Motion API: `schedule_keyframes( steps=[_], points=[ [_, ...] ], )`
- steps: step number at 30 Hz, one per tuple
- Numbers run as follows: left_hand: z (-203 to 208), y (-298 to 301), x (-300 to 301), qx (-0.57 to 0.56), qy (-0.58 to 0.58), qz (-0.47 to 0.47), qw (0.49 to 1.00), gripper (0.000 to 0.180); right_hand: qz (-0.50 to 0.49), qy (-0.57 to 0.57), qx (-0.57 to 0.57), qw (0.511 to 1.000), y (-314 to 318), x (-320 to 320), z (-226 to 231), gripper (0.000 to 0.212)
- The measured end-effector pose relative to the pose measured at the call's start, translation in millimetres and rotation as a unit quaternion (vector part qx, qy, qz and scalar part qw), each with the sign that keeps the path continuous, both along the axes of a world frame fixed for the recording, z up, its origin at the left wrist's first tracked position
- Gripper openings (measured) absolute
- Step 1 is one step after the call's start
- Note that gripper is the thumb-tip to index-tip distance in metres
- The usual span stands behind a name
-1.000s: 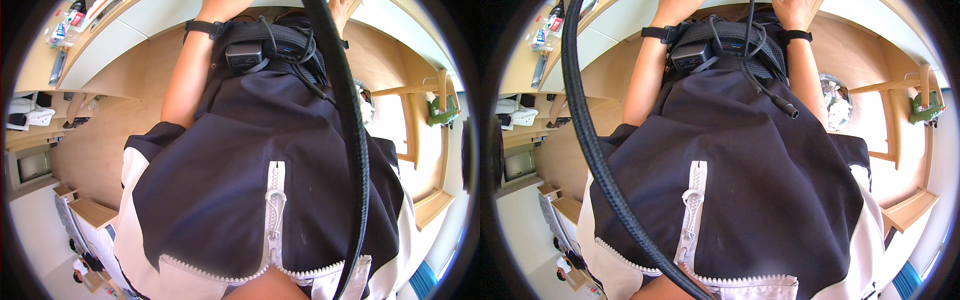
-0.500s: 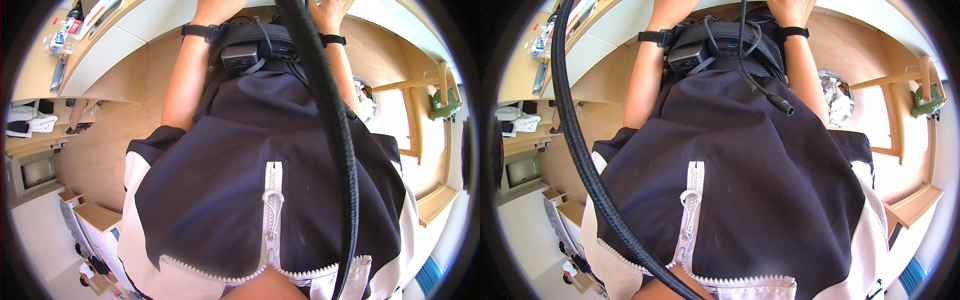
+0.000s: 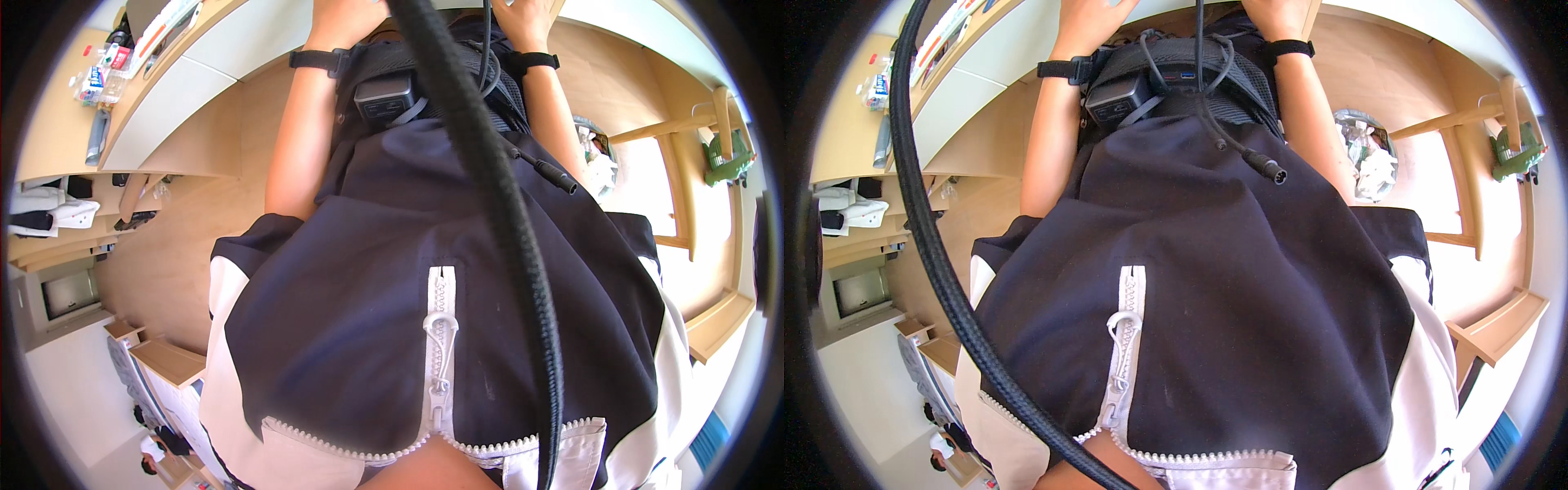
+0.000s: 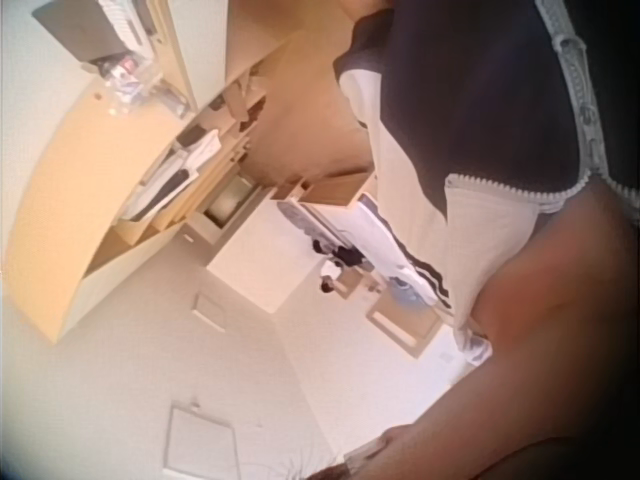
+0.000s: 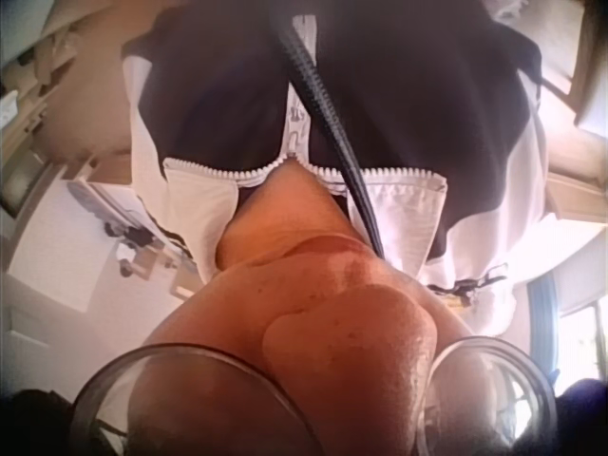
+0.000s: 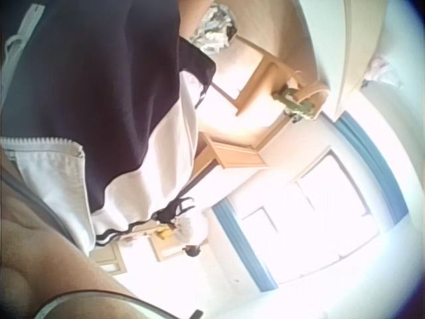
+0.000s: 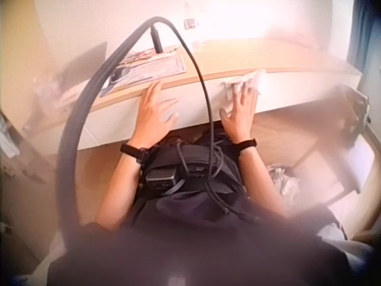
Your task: Cleaning a desk surface and mousepad using a tissue.
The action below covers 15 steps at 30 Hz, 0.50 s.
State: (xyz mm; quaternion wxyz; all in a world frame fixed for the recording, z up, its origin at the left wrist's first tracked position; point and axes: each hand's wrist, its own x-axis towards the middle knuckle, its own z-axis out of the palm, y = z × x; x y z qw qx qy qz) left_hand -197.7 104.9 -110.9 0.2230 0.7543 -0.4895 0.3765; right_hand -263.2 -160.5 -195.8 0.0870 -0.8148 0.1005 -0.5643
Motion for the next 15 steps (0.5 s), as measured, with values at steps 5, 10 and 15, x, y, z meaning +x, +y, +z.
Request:
schedule_keyframes(
  steps=[5,10,15],
  points=[
    [0.1,0.3,-2.3,0.009,-0.001,0.004,1.000,0.035,0.007,-0.003,0.002,1.000,2.1,-3.8,2.1,0.099],
    [1.7,-0.4,-4.4,0.006,0.007,0.008,1.000,0.035,-0.003,0.005,0.002,1.000,1.0,-2.8,1.0,0.098],
    [0.6,1.1,-3.7,0.002,0.008,0.014,1.000,0.035,0.005,0.009,0.010,1.000,6.6,-5.4,5.4,0.097]
  ],
)
